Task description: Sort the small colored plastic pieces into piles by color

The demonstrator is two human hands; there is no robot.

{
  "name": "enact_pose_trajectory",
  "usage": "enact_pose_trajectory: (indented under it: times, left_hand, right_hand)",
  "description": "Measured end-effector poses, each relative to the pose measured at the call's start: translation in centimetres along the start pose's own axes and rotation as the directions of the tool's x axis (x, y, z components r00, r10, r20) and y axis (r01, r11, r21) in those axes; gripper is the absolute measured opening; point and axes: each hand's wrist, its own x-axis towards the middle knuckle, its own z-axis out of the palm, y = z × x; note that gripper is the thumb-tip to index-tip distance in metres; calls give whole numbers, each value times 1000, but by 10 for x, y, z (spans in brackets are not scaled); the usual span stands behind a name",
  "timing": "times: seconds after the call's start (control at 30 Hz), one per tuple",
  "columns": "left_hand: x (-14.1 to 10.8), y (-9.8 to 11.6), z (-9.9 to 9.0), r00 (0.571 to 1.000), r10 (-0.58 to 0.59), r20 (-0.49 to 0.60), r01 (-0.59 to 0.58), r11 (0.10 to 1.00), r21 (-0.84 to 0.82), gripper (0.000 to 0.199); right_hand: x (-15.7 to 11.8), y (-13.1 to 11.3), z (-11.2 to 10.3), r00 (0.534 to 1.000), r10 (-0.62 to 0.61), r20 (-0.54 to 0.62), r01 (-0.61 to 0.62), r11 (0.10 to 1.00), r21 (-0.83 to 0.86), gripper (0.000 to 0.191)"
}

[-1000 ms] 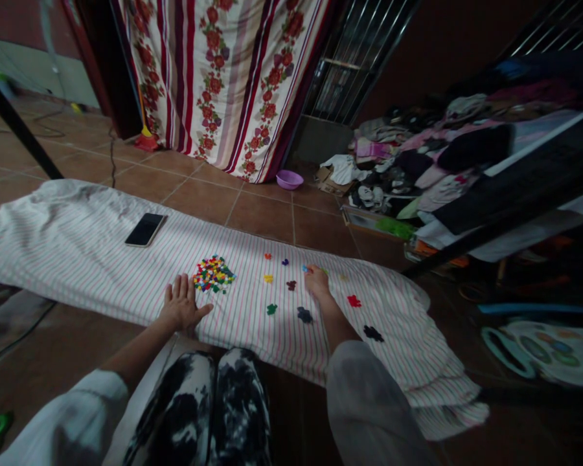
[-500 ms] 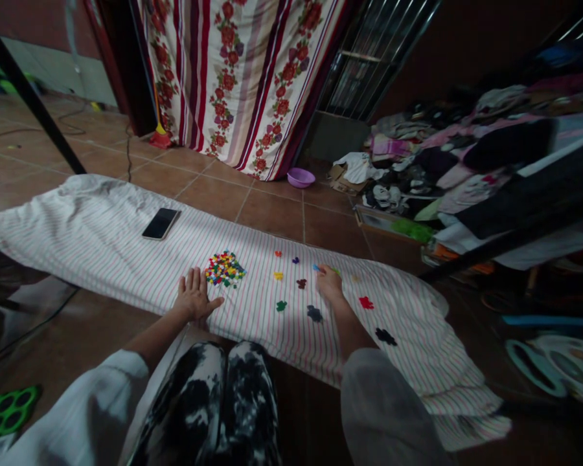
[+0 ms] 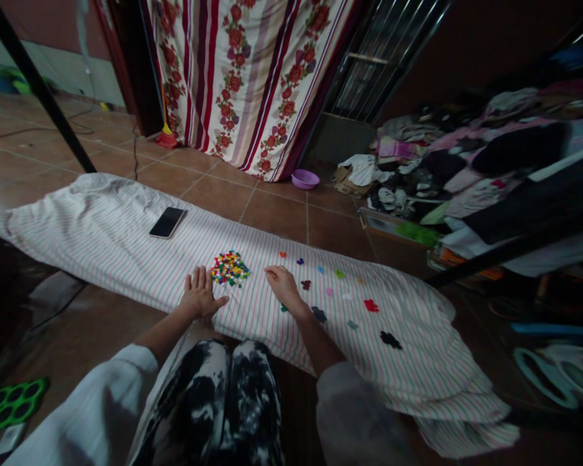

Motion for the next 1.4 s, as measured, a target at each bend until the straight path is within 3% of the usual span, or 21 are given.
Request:
enact_pose_trajectory:
  times: [0.13,0.3,0.83,1.17,1.4]
  left_hand:
    - [0,0,0,1000,2,-8,-2,1000,-3,101]
    - [0,0,1,1000,1,-14,-1,1000,3,103]
    - [0,-1,4,999,6,-32,-5,1000,13,103]
    - [2,-1,6,1000,-6,-28,7,1000,28,106]
    - [1,-1,6,1000,-8,-23,9,999,48,106]
  right_hand:
    - [4,-18,28,998,-9,61,12,999,-51,23]
    - [8,-28,44,997,61,52,-54,990,-129,23]
    - [15,-37,43,978,203,53,-191,967,-170,10]
    - [-5,-22,30,984,163,-68,-159,986,53,14]
    - [-14,17,-15,953,220,-209,-201,974,105,16]
